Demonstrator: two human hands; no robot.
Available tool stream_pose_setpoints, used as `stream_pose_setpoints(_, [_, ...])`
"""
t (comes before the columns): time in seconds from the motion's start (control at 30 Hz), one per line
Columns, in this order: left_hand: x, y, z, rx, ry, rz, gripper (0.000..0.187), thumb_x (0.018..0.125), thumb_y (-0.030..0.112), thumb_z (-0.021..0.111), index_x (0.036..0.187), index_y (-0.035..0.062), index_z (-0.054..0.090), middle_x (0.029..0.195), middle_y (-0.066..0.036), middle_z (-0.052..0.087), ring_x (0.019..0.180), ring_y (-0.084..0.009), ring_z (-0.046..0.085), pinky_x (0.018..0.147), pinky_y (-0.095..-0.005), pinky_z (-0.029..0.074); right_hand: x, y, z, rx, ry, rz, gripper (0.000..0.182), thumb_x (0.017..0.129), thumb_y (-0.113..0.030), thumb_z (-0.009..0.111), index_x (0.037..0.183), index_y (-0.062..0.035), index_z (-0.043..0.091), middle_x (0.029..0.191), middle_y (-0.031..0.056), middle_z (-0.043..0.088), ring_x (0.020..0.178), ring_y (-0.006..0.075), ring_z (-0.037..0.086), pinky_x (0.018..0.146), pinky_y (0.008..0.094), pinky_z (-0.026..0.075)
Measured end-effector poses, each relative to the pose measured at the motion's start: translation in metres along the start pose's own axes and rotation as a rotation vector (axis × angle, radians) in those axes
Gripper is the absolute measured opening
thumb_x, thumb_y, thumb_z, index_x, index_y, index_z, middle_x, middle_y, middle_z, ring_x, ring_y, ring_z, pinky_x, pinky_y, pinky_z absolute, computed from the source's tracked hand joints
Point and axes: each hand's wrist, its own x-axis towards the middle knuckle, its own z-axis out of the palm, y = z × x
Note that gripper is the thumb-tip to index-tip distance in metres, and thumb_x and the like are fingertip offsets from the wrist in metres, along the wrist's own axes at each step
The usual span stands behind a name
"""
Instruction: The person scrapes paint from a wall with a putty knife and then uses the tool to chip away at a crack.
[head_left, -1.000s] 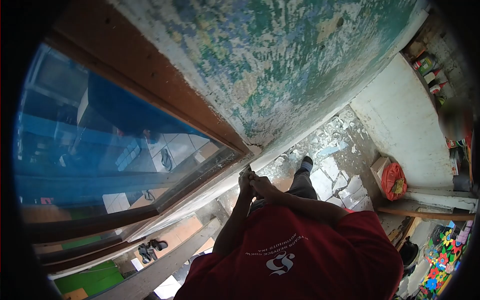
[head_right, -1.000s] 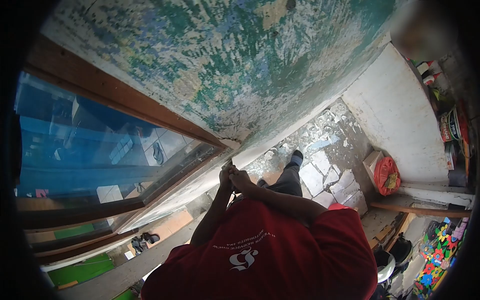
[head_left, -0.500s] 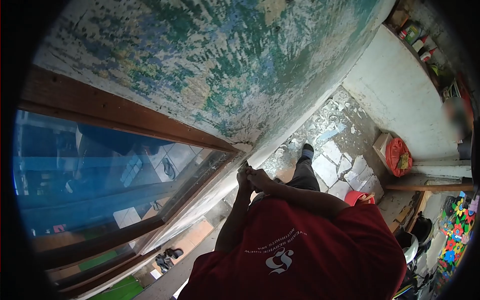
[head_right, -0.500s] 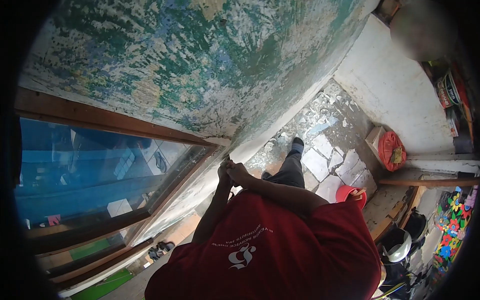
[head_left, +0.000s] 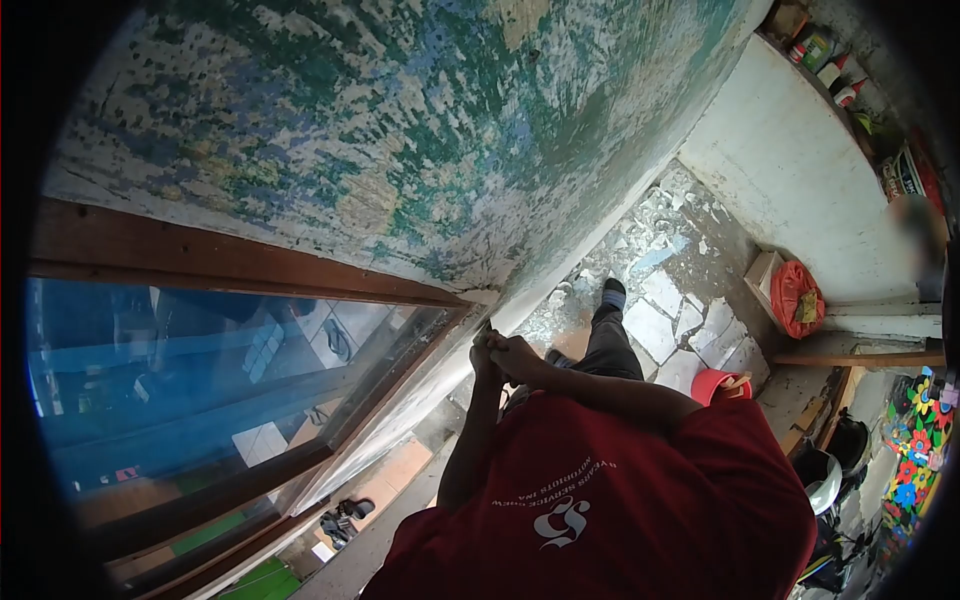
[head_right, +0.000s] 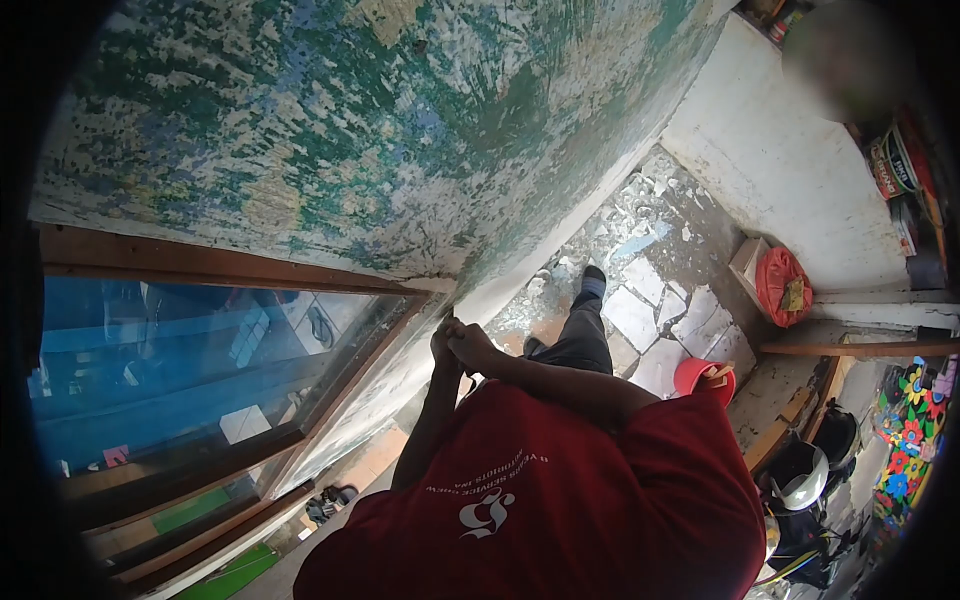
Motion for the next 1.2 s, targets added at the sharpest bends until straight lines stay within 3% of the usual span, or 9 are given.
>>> stream_pose_setpoints(0.07, [-0.009, 0.007, 0.018, 0.06, 0.069, -0.047, 0.022, 0.082, 0.015, 0.046, 0.061, 0.0083, 0.042, 0.056, -0.001, 0.042, 0.05, -0.0127, 0.042, 0.048, -0.0248, 0.037, 0.015, 0.015, -0.004, -0.034, -0.018, -0.021, 0.02, 0.079, -0.008, 0.043, 0.096, -0.0028, 0.051, 0.052, 0.0078, 0.053, 0.034, 0.0147, 0.049, 0.029, 0.0276, 0.038])
stream_pose_setpoints(0.23, [-0.019, 0.004, 0.015, 0.114, 0.011, 0.017, 0.023, 0.083, 0.016, 0.044, 0.061, 0.0099, 0.043, 0.055, 0.0, 0.043, 0.049, -0.0112, 0.042, 0.046, -0.0245, 0.036, -0.004, 0.012, 0.005, 0.004, 0.068, -0.018, 0.021, 0.079, -0.01, 0.043, 0.098, -0.0046, 0.051, 0.053, 0.0082, 0.053, 0.033, 0.0161, 0.048, 0.029, 0.028, 0.039])
stream_pose_setpoints(0.43, [-0.023, 0.008, 0.003, 0.061, -0.011, 0.052, 0.024, 0.084, 0.017, 0.044, 0.061, 0.0103, 0.042, 0.055, 0.0, 0.043, 0.049, -0.0112, 0.042, 0.046, -0.0247, 0.036, -0.012, 0.005, 0.007, -0.035, -0.027, 0.002, 0.025, 0.08, -0.011, 0.042, 0.102, -0.0011, 0.05, 0.052, 0.0088, 0.052, 0.033, 0.0153, 0.049, 0.029, 0.0274, 0.038])
stream_pose_setpoints(0.53, [-0.012, 0.009, 0.007, 0.816, 0.04, 0.243, 0.027, 0.084, 0.018, 0.043, 0.058, 0.01, 0.041, 0.054, 0.0, 0.042, 0.048, -0.0108, 0.041, 0.045, -0.0248, 0.035, 0.001, 0.005, 0.001, -0.013, 0.014, 0.003, 0.026, 0.081, -0.011, 0.043, 0.103, -0.001, 0.049, 0.05, 0.0083, 0.051, 0.032, 0.0148, 0.048, 0.028, 0.0267, 0.038])
stream_pose_setpoints(0.67, [0.001, 0.003, 0.009, 0.288, 0.07, 0.024, 0.029, 0.084, 0.018, 0.043, 0.056, 0.01, 0.04, 0.054, -0.001, 0.041, 0.048, -0.0108, 0.04, 0.044, -0.0249, 0.034, 0.016, 0.015, -0.003, 0.019, 0.066, -0.03, 0.022, 0.08, -0.01, 0.044, 0.1, -0.003, 0.05, 0.05, 0.0076, 0.051, 0.032, 0.0143, 0.048, 0.028, 0.0269, 0.038])
stream_pose_setpoints(0.87, [0.002, -0.004, -0.012, 0.183, -0.001, -0.026, 0.03, 0.084, 0.019, 0.043, 0.056, 0.0099, 0.039, 0.054, -0.002, 0.042, 0.048, -0.0115, 0.041, 0.045, -0.0245, 0.033, -0.002, 0.015, 0.001, -0.033, 0.024, -0.014, 0.023, 0.08, -0.01, 0.043, 0.102, -0.0034, 0.047, 0.051, 0.0063, 0.05, 0.032, 0.0141, 0.047, 0.028, 0.0273, 0.038])
stream_pose_setpoints(0.97, [-0.01, 0.006, -0.008, 0.279, 0.044, 0.017, 0.029, 0.083, 0.019, 0.044, 0.056, 0.0104, 0.038, 0.053, -0.002, 0.04, 0.048, -0.012, 0.041, 0.045, -0.0242, 0.033, -0.016, -0.002, 0.004, -0.005, -0.015, 0.027, 0.025, 0.08, -0.01, 0.043, 0.104, -0.0038, 0.046, 0.052, 0.0066, 0.051, 0.032, 0.0145, 0.047, 0.029, 0.0275, 0.038])
stream_pose_setpoints(1.2, [0.011, 0.003, 0.004, 0.3, -0.02, -0.035, 0.027, 0.081, 0.018, 0.043, 0.055, 0.0113, 0.038, 0.054, 0.0, 0.042, 0.049, -0.0101, 0.042, 0.046, -0.0245, 0.034, 0.019, 0.017, -0.009, 0.017, 0.047, -0.093, 0.025, 0.08, -0.011, 0.044, 0.102, -0.0021, 0.05, 0.047, 0.0067, 0.049, 0.03, 0.015, 0.046, 0.029, 0.0269, 0.038])
